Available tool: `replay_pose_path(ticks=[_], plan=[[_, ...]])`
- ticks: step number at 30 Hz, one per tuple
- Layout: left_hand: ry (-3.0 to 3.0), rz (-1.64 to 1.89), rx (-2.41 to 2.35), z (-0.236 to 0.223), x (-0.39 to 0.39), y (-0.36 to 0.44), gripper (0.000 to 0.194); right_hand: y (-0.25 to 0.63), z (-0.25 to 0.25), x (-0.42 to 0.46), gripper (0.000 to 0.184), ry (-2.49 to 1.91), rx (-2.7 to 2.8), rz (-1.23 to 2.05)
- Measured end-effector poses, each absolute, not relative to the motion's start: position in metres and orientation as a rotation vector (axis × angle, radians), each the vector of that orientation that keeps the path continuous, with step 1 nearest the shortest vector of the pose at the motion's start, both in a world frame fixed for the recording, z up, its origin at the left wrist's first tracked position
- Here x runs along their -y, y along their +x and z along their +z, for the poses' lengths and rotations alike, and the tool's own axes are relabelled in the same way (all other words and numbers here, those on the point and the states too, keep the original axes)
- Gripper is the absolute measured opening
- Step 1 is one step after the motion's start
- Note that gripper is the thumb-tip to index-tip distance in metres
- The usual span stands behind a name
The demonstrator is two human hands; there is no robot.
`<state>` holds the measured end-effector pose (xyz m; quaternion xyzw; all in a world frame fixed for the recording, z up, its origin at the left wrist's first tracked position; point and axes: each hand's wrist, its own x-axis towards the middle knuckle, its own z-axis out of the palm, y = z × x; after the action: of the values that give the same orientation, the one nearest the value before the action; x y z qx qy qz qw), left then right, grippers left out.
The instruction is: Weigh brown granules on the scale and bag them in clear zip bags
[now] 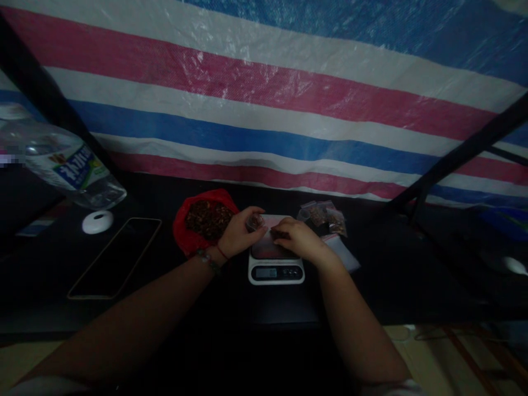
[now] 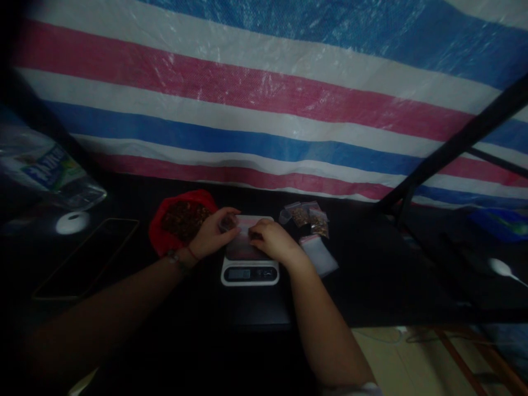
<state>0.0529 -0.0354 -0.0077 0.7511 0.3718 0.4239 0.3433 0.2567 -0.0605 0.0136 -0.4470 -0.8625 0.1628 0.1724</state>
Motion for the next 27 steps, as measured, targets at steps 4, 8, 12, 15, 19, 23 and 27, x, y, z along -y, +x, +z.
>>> replay_pose_path(ticks=[4,8,12,15,19,23,27], plan=[[1.981,1.103,-0.987,-0.009,0.034,0.053,0.035,0.243,0.013,0.060,0.014,-1.296,2.464,0.382],[2.000,1.080,-0.985,-0.010,0.036,0.054,0.036,0.237,0.010,0.059,0.015,-1.341,2.444,0.316],[2.029,1.056,-0.985,-0.010,0.037,0.053,0.036,0.239,0.008,0.058,0.014,-1.296,2.410,0.299],[2.059,1.025,-0.987,-0.010,0.036,0.054,0.038,0.242,0.008,0.058,0.014,-1.169,2.231,0.305],[2.169,0.983,-0.945,-0.011,0.037,0.057,0.042,0.238,0.011,0.063,0.014,-0.999,1.944,0.281],[2.265,0.968,-0.872,-0.009,0.038,0.062,0.046,0.228,0.010,0.067,0.012,-0.907,2.010,0.229],[2.233,0.970,-0.856,-0.010,0.036,0.062,0.050,0.224,0.008,0.067,0.018,-0.815,2.078,0.264]])
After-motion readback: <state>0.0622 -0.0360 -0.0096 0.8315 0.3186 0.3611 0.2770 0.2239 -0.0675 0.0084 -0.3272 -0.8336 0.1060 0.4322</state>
